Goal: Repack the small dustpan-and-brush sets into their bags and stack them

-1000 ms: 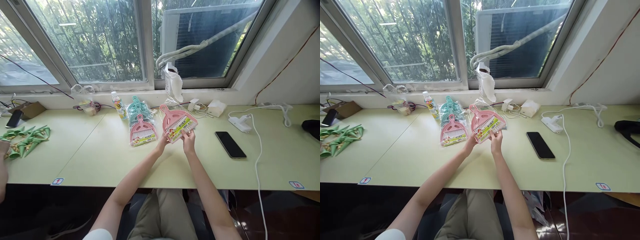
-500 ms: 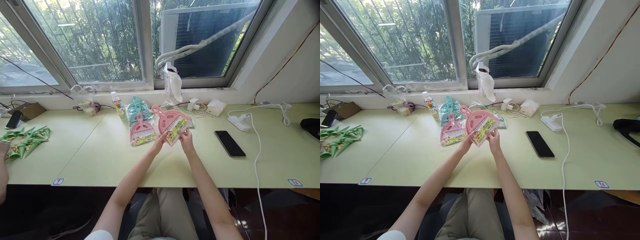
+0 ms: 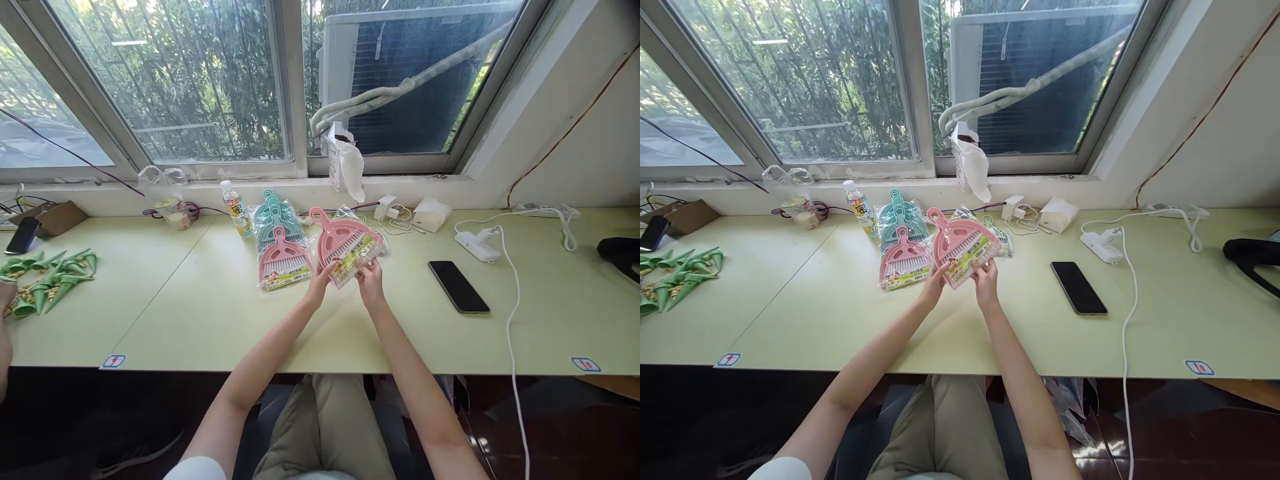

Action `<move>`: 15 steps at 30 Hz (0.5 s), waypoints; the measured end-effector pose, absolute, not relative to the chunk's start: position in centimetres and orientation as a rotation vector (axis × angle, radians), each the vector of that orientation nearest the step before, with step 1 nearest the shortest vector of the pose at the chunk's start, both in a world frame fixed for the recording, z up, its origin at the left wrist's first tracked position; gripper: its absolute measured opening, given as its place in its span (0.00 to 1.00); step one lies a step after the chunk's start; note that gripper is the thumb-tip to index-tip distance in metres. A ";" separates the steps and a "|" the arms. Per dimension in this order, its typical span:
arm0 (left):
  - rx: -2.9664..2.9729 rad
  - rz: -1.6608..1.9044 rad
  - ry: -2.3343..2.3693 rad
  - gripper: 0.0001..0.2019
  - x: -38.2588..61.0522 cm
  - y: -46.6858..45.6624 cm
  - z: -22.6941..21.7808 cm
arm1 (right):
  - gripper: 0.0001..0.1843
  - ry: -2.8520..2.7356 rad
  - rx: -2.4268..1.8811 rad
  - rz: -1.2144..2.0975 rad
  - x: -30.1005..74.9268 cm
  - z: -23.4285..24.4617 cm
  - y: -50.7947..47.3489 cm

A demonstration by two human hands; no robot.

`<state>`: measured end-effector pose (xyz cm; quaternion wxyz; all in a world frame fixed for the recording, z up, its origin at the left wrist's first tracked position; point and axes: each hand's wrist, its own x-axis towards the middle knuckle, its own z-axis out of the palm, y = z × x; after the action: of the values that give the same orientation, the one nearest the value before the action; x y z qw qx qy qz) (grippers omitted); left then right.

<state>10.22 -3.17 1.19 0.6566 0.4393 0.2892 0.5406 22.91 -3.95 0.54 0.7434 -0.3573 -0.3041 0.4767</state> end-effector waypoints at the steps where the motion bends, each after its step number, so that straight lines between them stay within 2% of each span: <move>1: 0.996 1.225 0.666 0.30 10.2 -3.2 1.2 | 0.25 -0.671 -0.796 1.038 22.9 0.5 -4.0; 6: 0.990 1.035 0.632 0.30 11.0 -3.9 0.7 | 0.25 -0.650 -0.836 0.962 23.3 0.4 -3.9; 12: 0.991 1.064 0.709 0.26 11.0 -3.2 0.0 | 0.27 -0.707 -0.918 0.932 23.2 0.1 -3.7; 15: 0.969 1.016 0.730 0.22 9.9 -1.9 0.0 | 0.22 -0.788 -0.998 1.000 24.0 0.3 -3.5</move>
<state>9.91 -1.90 0.01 0.7030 0.4356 0.3279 0.4566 23.97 -3.53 0.25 0.6903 -0.4465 -0.3522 0.4472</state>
